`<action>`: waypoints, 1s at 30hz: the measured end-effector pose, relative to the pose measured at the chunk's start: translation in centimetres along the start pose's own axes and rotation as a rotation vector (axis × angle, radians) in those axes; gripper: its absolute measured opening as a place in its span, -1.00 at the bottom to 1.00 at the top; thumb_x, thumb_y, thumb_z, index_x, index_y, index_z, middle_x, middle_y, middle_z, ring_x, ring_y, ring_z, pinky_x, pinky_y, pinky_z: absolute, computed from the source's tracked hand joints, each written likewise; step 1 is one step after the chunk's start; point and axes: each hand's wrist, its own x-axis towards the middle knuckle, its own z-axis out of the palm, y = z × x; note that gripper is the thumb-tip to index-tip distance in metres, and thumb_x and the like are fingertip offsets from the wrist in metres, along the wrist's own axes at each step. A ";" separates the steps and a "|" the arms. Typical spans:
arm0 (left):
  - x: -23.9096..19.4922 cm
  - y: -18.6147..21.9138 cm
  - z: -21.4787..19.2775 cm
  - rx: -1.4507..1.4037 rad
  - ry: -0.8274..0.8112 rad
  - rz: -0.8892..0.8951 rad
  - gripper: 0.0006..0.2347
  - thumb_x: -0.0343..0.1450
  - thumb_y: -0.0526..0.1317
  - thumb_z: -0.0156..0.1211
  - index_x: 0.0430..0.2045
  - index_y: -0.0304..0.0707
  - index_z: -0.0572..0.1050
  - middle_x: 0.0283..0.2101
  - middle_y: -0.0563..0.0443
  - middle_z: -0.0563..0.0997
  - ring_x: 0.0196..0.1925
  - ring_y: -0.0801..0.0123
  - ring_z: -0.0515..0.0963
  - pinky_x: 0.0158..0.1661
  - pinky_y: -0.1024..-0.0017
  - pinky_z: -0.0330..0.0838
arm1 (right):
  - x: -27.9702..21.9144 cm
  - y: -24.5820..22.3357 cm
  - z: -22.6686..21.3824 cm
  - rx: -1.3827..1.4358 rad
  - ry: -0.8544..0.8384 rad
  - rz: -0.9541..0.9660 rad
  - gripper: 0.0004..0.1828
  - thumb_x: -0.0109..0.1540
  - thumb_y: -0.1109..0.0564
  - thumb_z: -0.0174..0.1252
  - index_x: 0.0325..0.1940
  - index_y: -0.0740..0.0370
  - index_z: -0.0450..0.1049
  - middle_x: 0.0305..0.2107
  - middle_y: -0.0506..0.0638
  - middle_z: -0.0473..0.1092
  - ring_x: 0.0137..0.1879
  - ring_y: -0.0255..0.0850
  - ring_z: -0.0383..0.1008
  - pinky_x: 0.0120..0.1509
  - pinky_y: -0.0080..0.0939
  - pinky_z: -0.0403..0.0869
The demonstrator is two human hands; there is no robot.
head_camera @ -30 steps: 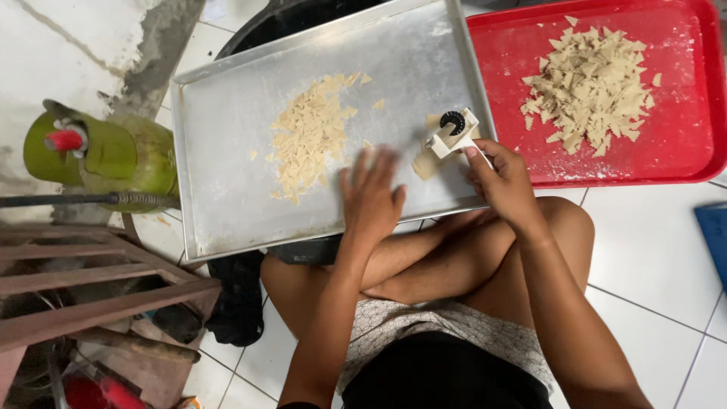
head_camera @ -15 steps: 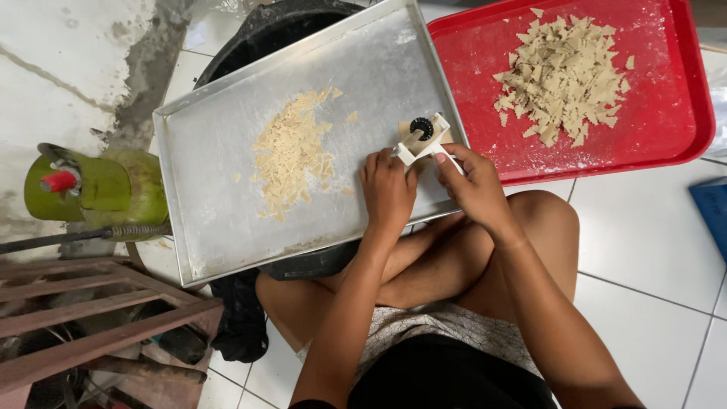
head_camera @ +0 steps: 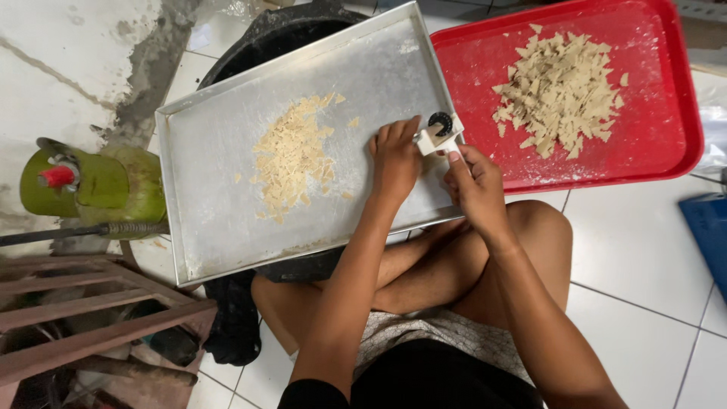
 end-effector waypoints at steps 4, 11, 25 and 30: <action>-0.1 0.0 0.8 -0.095 0.020 -0.076 -0.60 0.32 -0.40 0.28 0.03 0.01 0.47 -0.18 0.24 0.43 0.06 0.28 0.40 0.11 0.17 0.25 | 0.1 0.2 0.1 0.032 -0.019 0.013 -0.75 0.46 0.12 -0.06 0.05 0.31 0.47 -0.66 -0.04 0.17 -0.66 -0.38 0.17 -0.64 -0.42 0.19; 2.1 1.1 -1.1 -0.145 -0.205 -0.275 -0.77 0.35 -0.31 0.18 -0.19 0.08 0.35 -0.21 0.10 0.45 0.09 0.11 0.36 0.17 -0.05 0.19 | 0.2 0.3 0.3 -0.019 -0.027 -0.024 -0.75 0.46 0.11 -0.02 0.05 0.30 0.50 -0.68 -0.04 0.16 -0.65 -0.36 0.14 -0.63 -0.39 0.19; -8.6 -4.0 -9.4 -0.661 -0.142 -0.622 -0.81 0.50 -0.06 0.12 -0.14 -0.08 0.51 -0.21 -0.23 0.63 -0.08 -0.15 0.62 -0.04 0.00 0.40 | 0.2 1.7 -0.3 -0.161 -0.066 -0.074 -0.76 0.48 0.10 -0.02 0.09 0.23 0.51 -0.67 -0.03 0.22 -0.61 -0.38 0.18 -0.55 -0.40 0.23; -11.1 -9.0 -10.6 -0.178 0.242 -0.526 -0.86 0.52 -0.34 0.15 -0.08 -0.36 0.46 -0.07 -0.39 0.62 0.06 -0.27 0.61 0.19 -0.14 0.35 | 0.4 1.7 -0.5 -0.195 -0.061 -0.113 -0.77 0.50 0.13 -0.04 0.10 0.25 0.49 -0.66 -0.04 0.19 -0.57 -0.36 0.16 -0.51 -0.39 0.20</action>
